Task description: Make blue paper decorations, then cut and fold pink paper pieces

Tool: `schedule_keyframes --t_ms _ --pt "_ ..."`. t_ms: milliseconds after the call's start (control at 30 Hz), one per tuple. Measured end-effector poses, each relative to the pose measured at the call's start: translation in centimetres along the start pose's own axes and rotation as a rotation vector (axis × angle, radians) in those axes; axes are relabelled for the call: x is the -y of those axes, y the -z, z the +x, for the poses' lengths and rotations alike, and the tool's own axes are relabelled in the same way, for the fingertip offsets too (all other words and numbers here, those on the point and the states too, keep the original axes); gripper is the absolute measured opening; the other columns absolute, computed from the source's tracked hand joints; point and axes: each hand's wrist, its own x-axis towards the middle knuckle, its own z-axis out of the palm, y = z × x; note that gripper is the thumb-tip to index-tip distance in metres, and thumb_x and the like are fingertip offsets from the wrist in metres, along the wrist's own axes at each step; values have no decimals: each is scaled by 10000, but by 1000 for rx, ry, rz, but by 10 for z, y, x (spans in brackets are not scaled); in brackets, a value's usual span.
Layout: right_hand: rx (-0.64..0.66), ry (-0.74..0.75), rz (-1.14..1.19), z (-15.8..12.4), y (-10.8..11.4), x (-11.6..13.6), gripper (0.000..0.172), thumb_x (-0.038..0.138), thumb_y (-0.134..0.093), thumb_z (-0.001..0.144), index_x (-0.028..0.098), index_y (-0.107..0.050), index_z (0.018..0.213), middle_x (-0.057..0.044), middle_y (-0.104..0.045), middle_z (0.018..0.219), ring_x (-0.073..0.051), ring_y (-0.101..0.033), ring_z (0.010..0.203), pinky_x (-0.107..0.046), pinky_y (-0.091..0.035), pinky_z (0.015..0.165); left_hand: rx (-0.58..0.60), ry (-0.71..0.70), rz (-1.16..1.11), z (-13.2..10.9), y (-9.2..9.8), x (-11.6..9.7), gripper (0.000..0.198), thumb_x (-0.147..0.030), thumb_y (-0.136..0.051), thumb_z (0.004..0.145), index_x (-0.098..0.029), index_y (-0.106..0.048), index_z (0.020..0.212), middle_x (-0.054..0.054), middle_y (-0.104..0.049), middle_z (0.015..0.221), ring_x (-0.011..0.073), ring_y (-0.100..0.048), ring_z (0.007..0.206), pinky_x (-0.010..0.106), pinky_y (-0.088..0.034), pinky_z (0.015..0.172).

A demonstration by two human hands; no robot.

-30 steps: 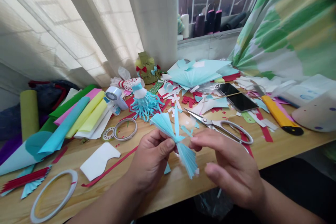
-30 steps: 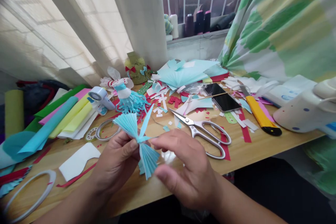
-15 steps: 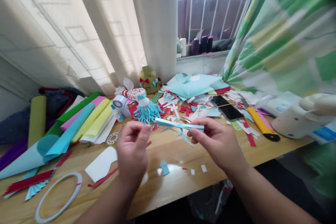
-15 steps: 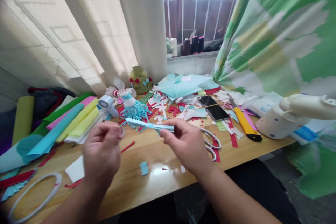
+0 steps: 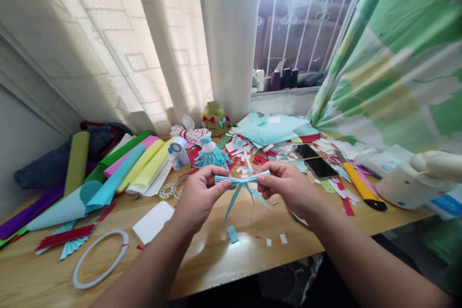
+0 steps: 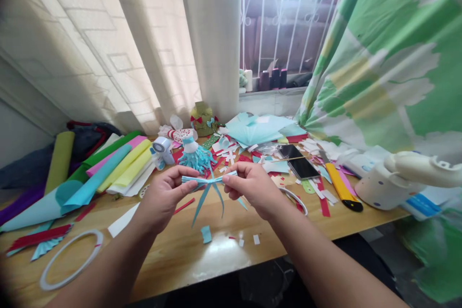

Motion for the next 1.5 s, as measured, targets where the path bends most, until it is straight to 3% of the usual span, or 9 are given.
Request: schedule_keyframes --t_ms 267,600,733,867,1067,1167,1233,1367,1500 --pt "-11 122 -151 30 -2 -17 181 316 -728 696 164 -658 764 26 -582 640 -103 -499 604 -227 -389 571 -72 44 68 8 10 12 215 -310 -705 730 -170 -607 860 41 -725 781 200 -686 794 302 -502 728" --pt "-103 164 23 56 12 -23 284 381 -642 785 196 -639 1001 -4 -634 777 -119 -566 662 -247 -470 617 -122 66 -56 31 14 11 215 -258 -729 708 -163 -592 845 14 -721 747 169 -693 738 294 -522 743" --pt "-31 237 -88 57 17 -25 259 313 -689 746 200 -637 974 -16 -657 807 -147 -602 734 -270 -481 665 -121 60 -55 34 12 13 223 -260 -722 718 -165 -577 859 13 -714 744 169 -691 747 302 -526 749" --pt "-66 287 -187 59 18 -27 209 289 -686 739 200 -660 927 -28 -667 847 -155 -608 751 -286 -488 674 -78 77 -11 36 12 15 231 -260 -713 728 -175 -561 880 3 -705 738 174 -689 754 315 -521 755" --pt "-6 254 -280 60 16 -23 262 301 -692 740 218 -663 987 -38 -687 916 -179 -622 779 -323 -499 712 -66 81 65 36 11 13 275 -299 -703 734 -184 -551 932 12 -696 717 200 -685 765 345 -504 765" --pt "10 250 -223 61 17 -21 225 318 -713 722 211 -677 916 -35 -695 890 -191 -630 788 -332 -505 728 -54 68 75 37 14 5 331 -306 -718 713 -186 -547 971 52 -712 843 200 -675 808 326 -500 757" --pt "-16 250 -165 61 21 -20 215 320 -728 706 204 -680 881 -35 -697 872 -189 -633 780 -327 -509 720 -118 -10 96 42 23 2 358 -328 -722 698 -188 -550 980 73 -687 982 203 -655 875 314 -502 757" --pt "-97 234 -152 56 37 -20 228 307 -759 674 206 -693 867 -31 -692 843 -171 -622 743 -301 -506 682 -475 -185 308 67 53 10 363 -360 -712 682 -185 -556 959 56 -636 981 185 -624 866 310 -497 764" --pt "-140 213 -91 50 54 -24 243 302 -784 641 206 -700 848 -37 -691 824 -167 -623 717 -285 -509 645 -467 -137 344 103 72 31 421 -327 -728 638 -164 -576 995 101 -644 1036 229 -622 942 341 -497 775"
